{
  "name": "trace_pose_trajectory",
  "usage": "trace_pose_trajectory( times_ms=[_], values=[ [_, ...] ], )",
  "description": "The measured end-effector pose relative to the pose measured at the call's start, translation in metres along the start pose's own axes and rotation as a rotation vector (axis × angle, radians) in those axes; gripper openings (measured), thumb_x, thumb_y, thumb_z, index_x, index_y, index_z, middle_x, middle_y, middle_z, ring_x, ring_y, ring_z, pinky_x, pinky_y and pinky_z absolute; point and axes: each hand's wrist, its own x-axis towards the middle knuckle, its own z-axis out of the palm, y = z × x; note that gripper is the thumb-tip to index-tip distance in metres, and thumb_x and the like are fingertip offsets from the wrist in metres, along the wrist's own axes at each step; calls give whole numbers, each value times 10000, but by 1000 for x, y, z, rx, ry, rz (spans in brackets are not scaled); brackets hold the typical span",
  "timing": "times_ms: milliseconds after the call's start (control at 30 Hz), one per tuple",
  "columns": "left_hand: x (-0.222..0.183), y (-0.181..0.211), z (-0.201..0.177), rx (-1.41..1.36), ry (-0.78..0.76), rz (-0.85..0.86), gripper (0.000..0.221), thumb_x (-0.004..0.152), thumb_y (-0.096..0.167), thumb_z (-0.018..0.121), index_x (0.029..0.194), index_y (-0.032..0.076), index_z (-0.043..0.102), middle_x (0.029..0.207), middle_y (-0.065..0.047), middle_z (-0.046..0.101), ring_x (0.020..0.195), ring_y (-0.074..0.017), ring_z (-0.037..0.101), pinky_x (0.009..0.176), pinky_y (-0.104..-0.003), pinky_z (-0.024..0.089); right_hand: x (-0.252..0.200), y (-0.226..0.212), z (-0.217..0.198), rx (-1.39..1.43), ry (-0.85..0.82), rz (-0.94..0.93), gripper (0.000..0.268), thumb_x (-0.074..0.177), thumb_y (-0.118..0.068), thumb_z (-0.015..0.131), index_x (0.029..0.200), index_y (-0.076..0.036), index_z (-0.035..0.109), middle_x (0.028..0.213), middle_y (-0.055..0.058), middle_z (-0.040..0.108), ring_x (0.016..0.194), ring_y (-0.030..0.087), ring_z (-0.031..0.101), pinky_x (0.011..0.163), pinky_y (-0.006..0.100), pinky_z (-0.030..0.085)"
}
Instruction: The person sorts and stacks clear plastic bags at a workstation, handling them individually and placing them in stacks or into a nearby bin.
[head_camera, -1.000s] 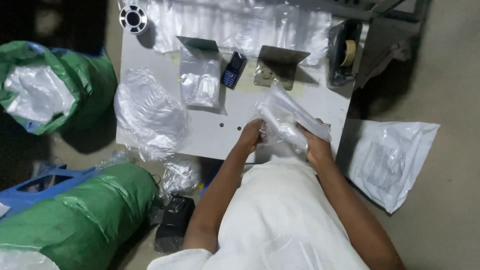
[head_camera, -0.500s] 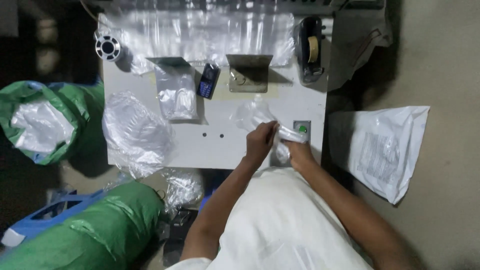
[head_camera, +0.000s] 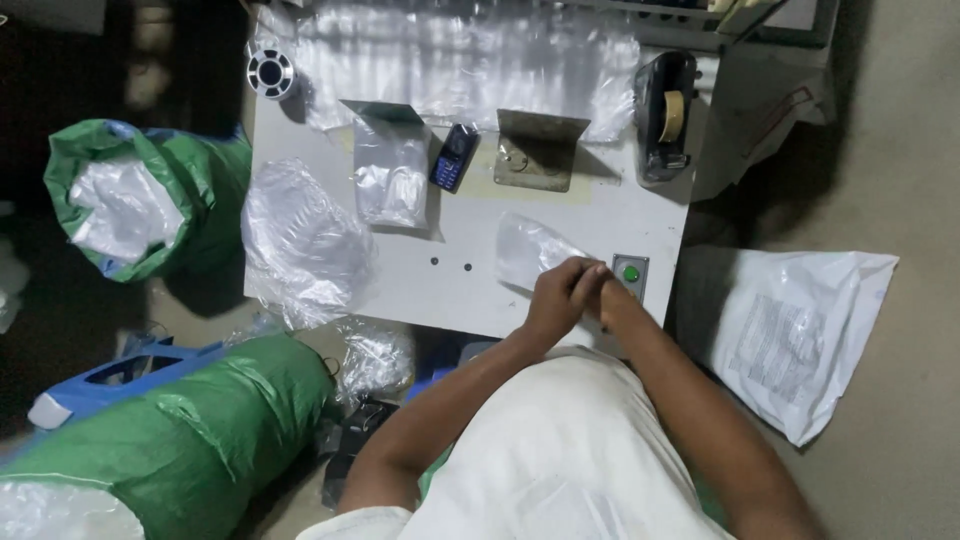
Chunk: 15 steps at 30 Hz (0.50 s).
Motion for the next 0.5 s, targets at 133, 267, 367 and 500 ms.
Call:
trace_pose_trajectory(
  times_ms=[133,267,367,500],
  values=[
    [6,-53,-24,119,44,150,234,1089,330,557,1224,195,693,964,-46,712,856,-245,705,767,-377,564,-7,-33,14,-294,101,-129,524,952,-423,680,1347,-99,564,1230,110,624,1176,259,575,938,403,481],
    [-4,-112,-55,1075,-300,269,559,1067,291,500,1594,145,386,1654,-102,369,1537,-321,296,1220,-562,255,58,29,6,-734,151,-206,760,901,-458,741,1515,-97,477,1454,165,581,1384,306,515,1093,471,462],
    [5,-140,-43,1279,-344,114,613,1032,391,529,1566,116,403,1626,-128,358,1437,-385,356,1079,-552,345,134,82,-4,-1045,91,-272,645,883,-352,727,1458,-144,520,1355,117,634,1299,291,584,1042,458,501],
    [52,-155,-48,1293,-196,328,497,930,274,724,1371,94,582,1402,-136,559,1337,-358,526,992,-425,468,83,19,43,-1272,174,-773,529,901,-32,553,1423,-114,522,1278,129,658,1279,335,566,1058,478,446]
  ],
)
